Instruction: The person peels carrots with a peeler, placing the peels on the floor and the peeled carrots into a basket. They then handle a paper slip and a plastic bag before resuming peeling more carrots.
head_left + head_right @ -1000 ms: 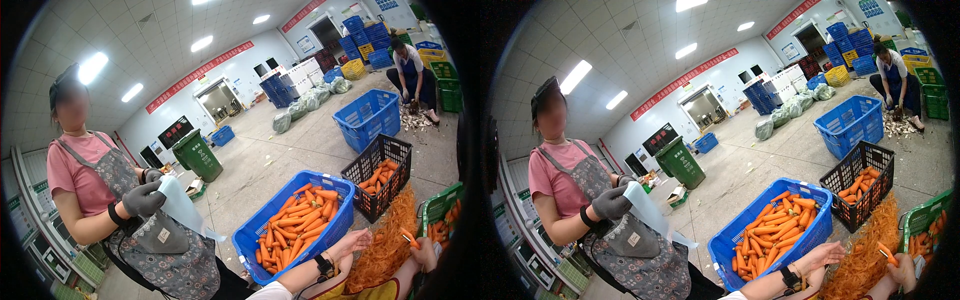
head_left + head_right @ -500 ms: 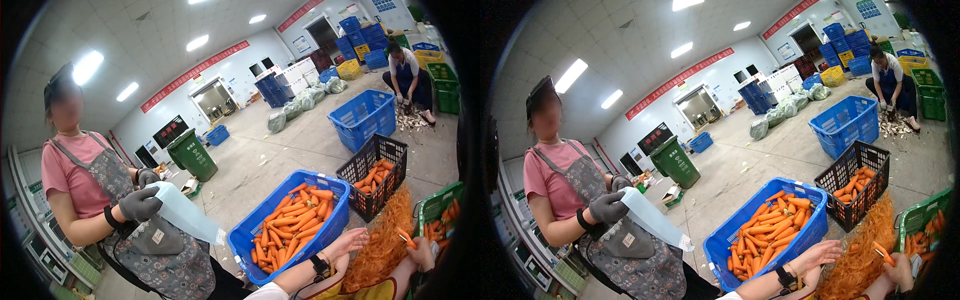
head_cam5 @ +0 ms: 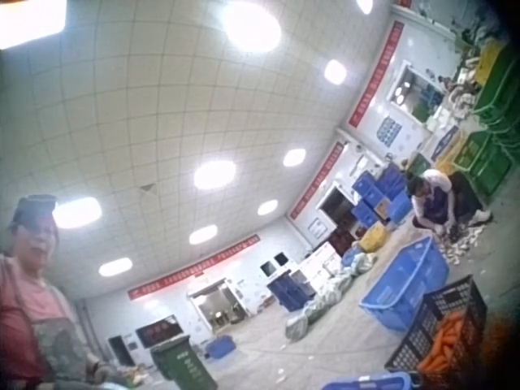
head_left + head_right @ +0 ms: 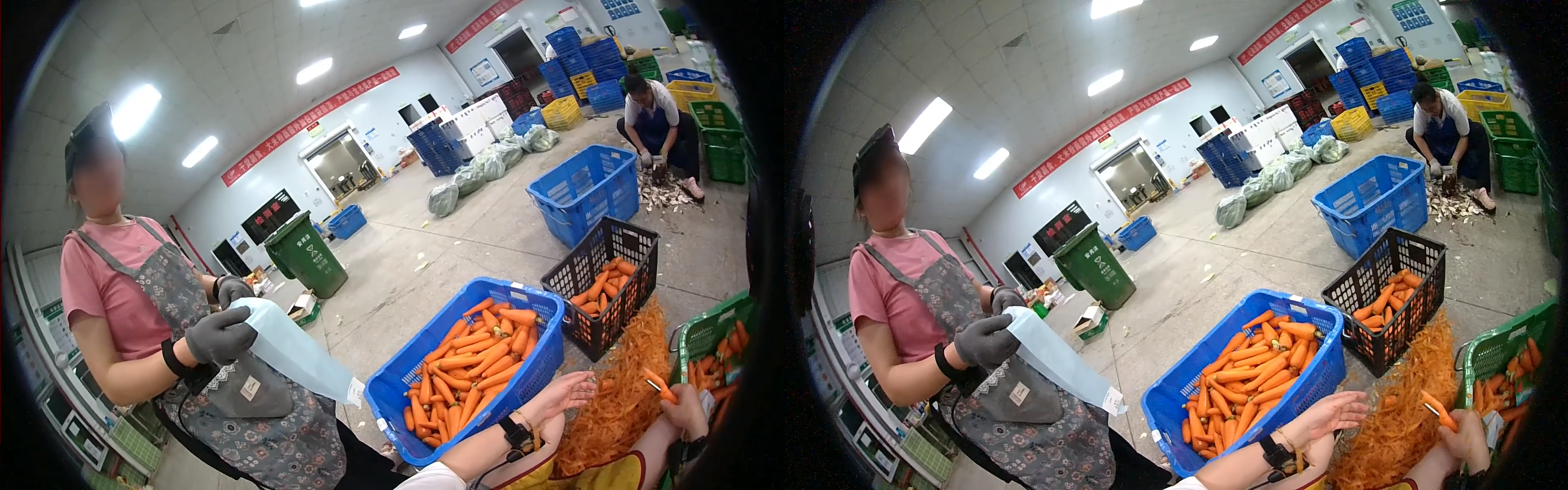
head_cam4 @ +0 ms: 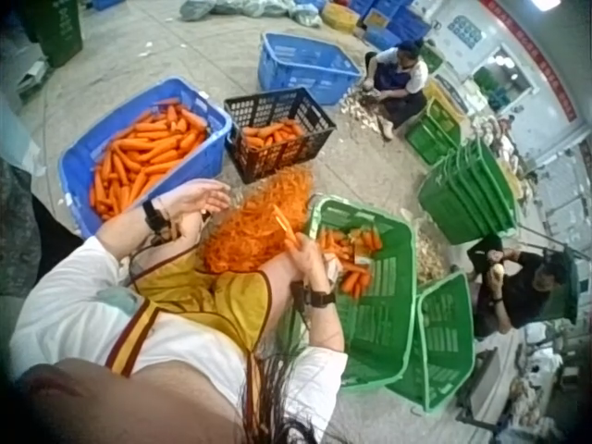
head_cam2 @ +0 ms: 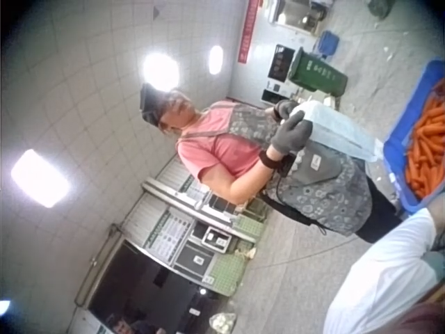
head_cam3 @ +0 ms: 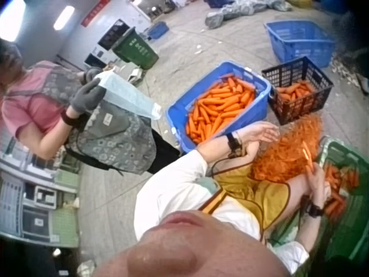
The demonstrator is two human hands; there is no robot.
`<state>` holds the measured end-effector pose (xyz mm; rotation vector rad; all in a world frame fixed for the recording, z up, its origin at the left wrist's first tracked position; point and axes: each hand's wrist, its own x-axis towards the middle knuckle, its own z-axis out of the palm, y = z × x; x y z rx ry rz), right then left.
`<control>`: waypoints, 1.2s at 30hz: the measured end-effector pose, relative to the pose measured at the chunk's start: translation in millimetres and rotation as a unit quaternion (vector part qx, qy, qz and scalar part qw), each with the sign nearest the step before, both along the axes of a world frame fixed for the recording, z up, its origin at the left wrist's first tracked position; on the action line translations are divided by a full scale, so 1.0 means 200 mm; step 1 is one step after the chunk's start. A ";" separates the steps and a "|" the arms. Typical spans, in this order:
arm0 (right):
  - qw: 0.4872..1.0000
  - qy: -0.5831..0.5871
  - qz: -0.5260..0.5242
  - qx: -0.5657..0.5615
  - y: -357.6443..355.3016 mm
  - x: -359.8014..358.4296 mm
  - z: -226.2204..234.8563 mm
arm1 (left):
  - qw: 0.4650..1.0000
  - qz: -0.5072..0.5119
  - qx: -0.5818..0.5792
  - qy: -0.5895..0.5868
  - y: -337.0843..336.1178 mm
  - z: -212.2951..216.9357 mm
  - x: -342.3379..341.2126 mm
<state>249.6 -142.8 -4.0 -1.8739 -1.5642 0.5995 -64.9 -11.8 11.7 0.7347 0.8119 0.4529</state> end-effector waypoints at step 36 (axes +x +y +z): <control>1.000 0.007 -0.019 0.012 0.02 0.03 -0.10 | 1.000 0.005 -0.004 -0.004 0.00 -0.01 0.00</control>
